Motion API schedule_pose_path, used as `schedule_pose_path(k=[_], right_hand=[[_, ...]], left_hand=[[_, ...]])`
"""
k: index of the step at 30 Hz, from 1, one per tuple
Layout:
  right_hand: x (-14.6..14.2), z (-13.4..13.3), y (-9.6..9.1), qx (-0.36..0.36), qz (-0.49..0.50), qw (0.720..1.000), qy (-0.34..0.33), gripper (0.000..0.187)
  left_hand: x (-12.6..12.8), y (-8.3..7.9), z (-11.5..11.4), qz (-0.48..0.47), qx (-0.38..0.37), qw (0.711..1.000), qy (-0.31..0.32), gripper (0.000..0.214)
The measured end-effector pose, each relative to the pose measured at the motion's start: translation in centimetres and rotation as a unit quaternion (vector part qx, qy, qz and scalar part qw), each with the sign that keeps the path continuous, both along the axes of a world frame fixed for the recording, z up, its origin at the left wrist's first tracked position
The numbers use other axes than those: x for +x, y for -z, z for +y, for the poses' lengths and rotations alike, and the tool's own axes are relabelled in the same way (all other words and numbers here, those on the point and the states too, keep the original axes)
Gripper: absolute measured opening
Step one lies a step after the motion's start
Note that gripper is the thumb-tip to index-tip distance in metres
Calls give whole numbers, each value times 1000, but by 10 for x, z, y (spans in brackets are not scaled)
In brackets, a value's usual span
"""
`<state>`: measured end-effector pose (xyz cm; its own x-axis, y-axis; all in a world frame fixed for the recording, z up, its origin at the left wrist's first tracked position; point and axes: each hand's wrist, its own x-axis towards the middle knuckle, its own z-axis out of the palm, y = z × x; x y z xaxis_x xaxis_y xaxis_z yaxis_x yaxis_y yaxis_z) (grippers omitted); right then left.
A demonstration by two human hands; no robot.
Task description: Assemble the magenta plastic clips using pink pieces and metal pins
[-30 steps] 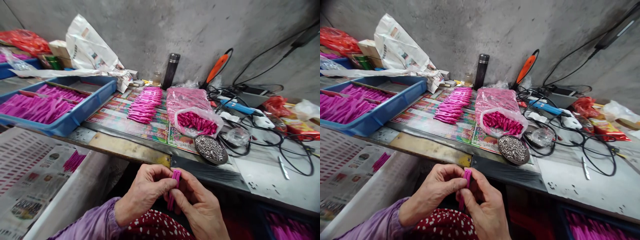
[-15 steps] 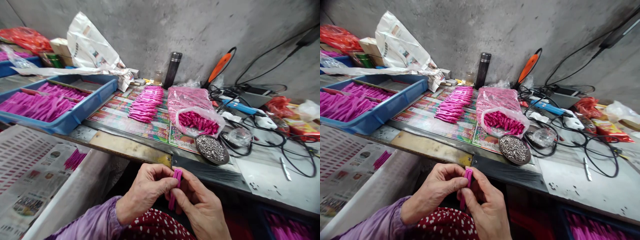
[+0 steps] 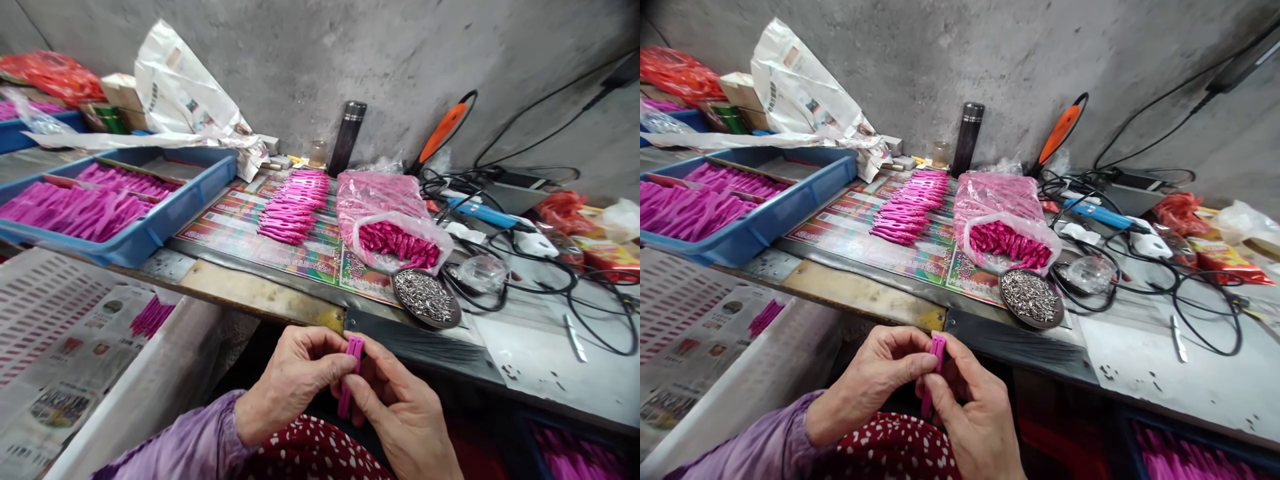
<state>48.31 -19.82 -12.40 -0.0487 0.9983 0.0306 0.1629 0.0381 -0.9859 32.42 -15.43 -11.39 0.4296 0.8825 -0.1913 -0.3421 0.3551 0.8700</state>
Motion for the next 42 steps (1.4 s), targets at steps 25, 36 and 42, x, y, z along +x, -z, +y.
schedule_pose_path(k=[25,36,42], right_hand=[[0,24,-28,33,12,999,-15,39],[3,92,-79,147,-12,989,-22,34],[5,106,-84,160,14,987,-31,30]], left_hand=[[-3,-22,21,19,72,997,1,30],[6,-69,78,-5,189,981,-42,24],[12,-72,94,-4,208,977,-45,26]])
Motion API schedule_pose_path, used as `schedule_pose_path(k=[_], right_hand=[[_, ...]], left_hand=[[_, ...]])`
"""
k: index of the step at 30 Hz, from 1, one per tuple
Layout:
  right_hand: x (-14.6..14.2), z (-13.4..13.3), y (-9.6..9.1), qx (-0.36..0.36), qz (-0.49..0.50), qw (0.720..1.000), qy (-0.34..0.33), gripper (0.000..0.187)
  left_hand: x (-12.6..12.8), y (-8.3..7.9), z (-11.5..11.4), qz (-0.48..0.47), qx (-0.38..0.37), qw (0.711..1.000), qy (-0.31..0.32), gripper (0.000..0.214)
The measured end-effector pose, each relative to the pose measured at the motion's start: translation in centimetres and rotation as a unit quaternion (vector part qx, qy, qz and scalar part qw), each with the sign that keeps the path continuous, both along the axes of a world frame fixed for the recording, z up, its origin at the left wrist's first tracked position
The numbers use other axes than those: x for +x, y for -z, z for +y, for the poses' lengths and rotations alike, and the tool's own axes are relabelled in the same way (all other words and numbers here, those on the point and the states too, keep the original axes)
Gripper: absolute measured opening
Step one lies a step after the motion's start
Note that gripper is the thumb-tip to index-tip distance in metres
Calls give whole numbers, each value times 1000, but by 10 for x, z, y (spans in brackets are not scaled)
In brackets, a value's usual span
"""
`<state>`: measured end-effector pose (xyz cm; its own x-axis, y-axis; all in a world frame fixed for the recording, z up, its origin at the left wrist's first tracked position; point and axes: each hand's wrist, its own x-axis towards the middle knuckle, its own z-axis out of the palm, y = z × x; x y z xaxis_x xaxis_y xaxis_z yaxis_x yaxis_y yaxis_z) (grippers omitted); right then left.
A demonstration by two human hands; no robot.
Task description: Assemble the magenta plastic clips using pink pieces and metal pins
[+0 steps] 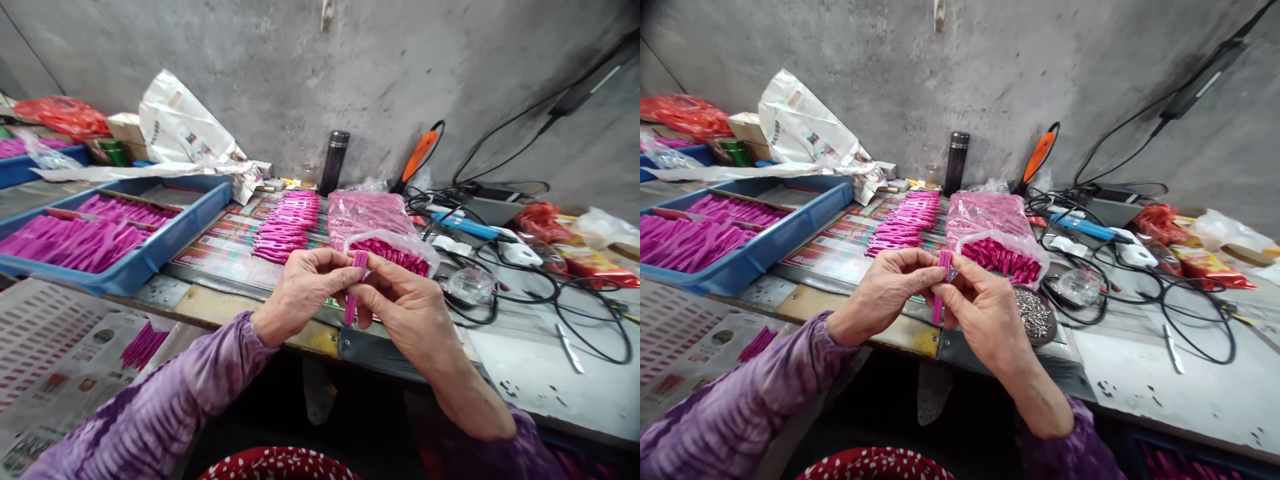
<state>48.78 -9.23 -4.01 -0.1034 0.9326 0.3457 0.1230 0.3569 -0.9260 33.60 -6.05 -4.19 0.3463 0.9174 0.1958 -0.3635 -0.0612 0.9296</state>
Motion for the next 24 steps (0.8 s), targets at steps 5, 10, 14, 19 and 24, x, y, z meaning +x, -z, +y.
schedule_pose_path(k=[5,10,14,19,24], right_hand=[[3,2,2,3,0,1000,-1,33],[6,2,14,18,4,1000,13,33],[8,-6,34,31,-7,999,34,35],[14,-27,55,51,-57,993,94,36],[26,-47,45,-8,-59,998,29,29]], left_hand=[[3,4,5,-4,6,1000,4,25],[6,12,4,13,7,1000,1,25],[9,22,-1,33,18,999,-2,27],[9,40,-14,43,5,999,25,31],[-4,47,-32,66,-106,981,151,32]])
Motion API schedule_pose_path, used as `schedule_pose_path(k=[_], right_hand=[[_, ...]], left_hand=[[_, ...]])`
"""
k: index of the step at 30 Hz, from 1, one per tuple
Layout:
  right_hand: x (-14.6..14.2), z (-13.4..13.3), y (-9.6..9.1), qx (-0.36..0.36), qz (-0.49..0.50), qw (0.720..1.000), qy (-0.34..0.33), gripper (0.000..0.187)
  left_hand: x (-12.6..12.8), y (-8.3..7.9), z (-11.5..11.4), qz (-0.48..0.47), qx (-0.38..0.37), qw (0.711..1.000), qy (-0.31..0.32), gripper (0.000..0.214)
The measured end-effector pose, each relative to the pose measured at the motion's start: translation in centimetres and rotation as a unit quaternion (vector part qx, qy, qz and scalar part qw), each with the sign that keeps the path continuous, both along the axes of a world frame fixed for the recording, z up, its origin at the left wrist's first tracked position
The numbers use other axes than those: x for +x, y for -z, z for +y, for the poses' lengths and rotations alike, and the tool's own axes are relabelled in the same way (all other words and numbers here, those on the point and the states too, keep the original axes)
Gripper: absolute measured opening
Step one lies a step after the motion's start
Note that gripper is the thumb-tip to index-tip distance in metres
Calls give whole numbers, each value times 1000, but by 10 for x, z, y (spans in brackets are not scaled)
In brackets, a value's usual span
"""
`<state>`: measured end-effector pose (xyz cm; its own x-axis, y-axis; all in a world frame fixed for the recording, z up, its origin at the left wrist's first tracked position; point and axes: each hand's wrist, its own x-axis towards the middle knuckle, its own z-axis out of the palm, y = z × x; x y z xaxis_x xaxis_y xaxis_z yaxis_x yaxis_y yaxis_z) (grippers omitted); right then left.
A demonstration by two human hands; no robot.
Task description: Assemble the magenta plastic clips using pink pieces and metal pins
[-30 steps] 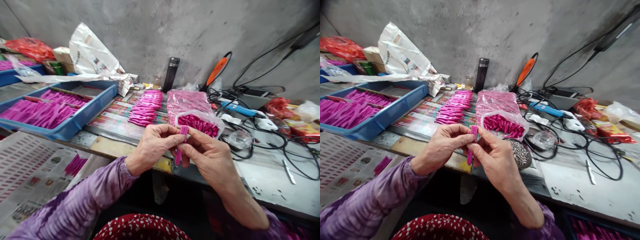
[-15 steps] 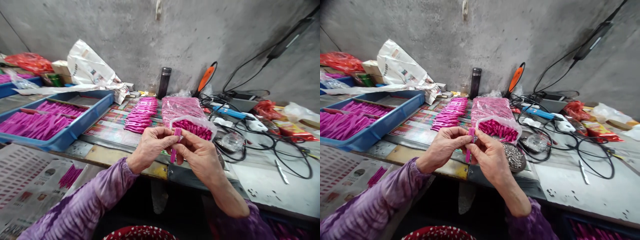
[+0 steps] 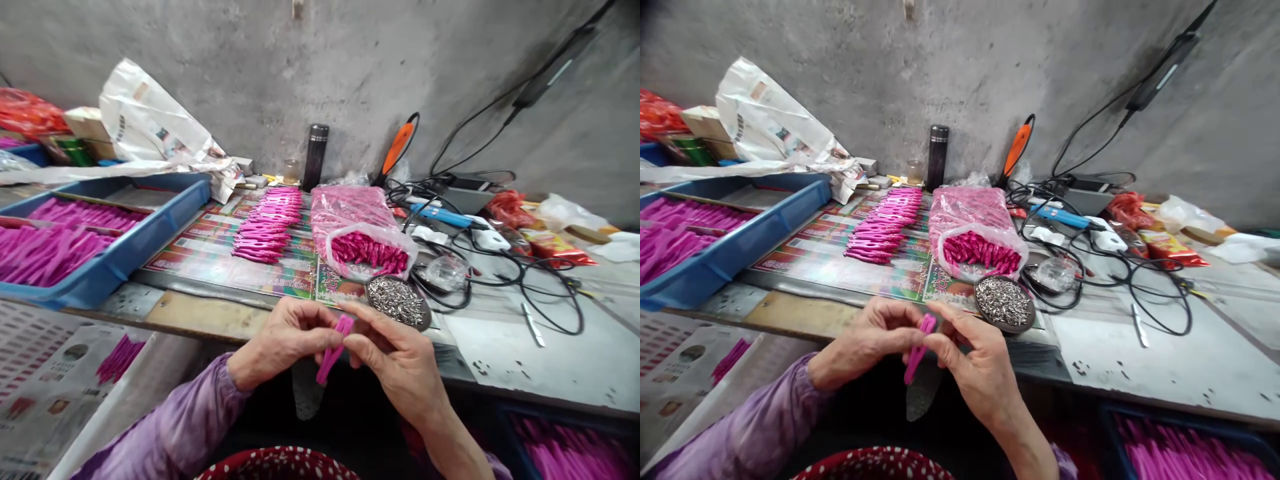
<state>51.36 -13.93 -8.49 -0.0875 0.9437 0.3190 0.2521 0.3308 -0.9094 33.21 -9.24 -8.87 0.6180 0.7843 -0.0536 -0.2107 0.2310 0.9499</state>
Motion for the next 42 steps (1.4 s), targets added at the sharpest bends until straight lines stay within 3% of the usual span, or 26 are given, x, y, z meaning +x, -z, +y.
schedule_pose_path(k=[3,7,11,15,20,24,26,27,29,30,36,42], right_hand=[[3,-9,-8,-46,18,996,-71,12],[3,-15,-6,-97,58,986,-120,14],[3,-15,3,-75,89,992,-46,12],[0,-12,8,-50,103,993,3,12],[-2,-9,10,-65,99,993,10,18],[19,5,-1,-81,-12,996,-37,24],[37,22,-11,-42,-134,990,1,27],[47,34,-15,-8,-214,976,40,27],[66,62,-21,40,-389,912,124,26],[74,77,-22,37,-422,894,144,22],[95,147,-11,-18,-558,814,163,11],[90,168,-5,-63,-650,739,166,11]], left_hand=[[-9,0,-7,34,-33,995,85,35],[-13,1,-11,64,-18,992,105,35],[-4,3,-17,65,86,994,18,28],[9,10,-23,104,187,973,-86,21],[13,18,-23,145,271,943,-131,16],[9,23,-18,184,357,902,-158,6],[7,26,-16,201,375,889,-167,6],[5,28,-15,204,381,885,-172,6],[2,30,-13,203,394,878,-182,7],[0,32,-12,201,401,874,-185,7],[-15,37,-8,206,418,862,-200,10],[-22,42,-2,210,439,847,-212,10]])
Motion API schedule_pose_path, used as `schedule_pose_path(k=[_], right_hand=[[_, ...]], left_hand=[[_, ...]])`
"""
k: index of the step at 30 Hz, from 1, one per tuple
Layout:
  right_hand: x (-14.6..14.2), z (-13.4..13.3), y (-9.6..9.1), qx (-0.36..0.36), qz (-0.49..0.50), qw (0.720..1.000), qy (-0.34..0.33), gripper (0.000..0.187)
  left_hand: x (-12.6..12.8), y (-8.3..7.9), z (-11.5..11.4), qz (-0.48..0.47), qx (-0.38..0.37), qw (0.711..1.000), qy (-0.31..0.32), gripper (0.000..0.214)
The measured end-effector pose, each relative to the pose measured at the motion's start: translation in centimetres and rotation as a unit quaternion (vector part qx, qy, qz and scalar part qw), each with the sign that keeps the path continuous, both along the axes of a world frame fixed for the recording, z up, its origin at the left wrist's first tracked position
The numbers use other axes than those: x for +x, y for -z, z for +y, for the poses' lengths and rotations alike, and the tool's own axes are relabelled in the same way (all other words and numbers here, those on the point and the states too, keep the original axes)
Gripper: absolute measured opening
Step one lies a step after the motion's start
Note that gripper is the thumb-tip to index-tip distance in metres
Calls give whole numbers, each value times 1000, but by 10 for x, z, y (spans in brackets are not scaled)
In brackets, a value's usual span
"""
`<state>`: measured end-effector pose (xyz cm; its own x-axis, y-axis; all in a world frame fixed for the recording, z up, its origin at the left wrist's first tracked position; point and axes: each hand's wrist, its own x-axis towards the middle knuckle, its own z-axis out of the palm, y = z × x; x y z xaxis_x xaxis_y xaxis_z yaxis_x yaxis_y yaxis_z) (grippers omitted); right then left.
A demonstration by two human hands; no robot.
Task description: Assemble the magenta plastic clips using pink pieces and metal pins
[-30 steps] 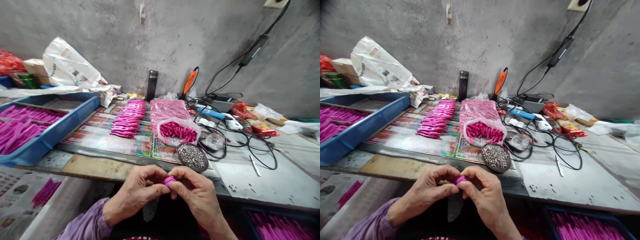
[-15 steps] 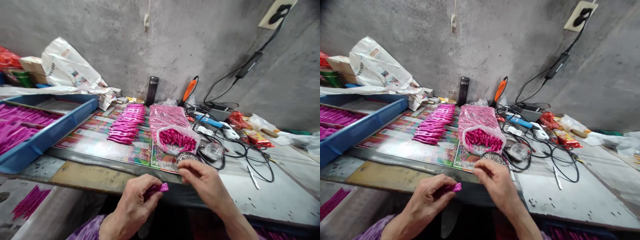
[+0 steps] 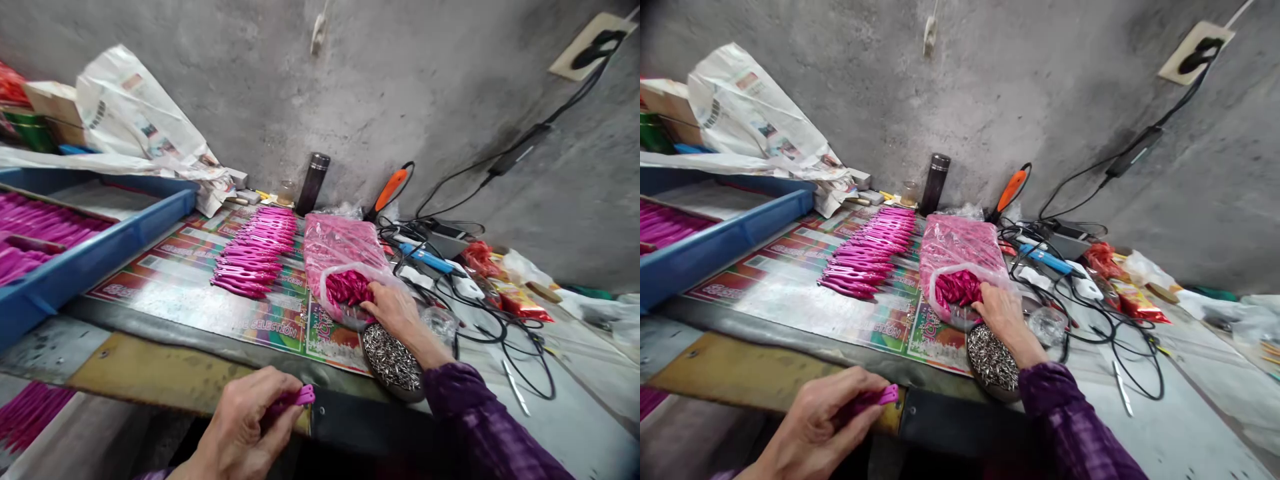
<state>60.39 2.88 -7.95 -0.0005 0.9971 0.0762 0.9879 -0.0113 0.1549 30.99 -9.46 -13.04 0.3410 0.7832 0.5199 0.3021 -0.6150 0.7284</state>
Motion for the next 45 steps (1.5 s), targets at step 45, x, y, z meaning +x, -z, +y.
schedule_pose_path(k=[45], right_hand=[[-81,-214,31,45,634,769,-77,16]], left_hand=[[3,-6,-52,19,-30,998,60,14]])
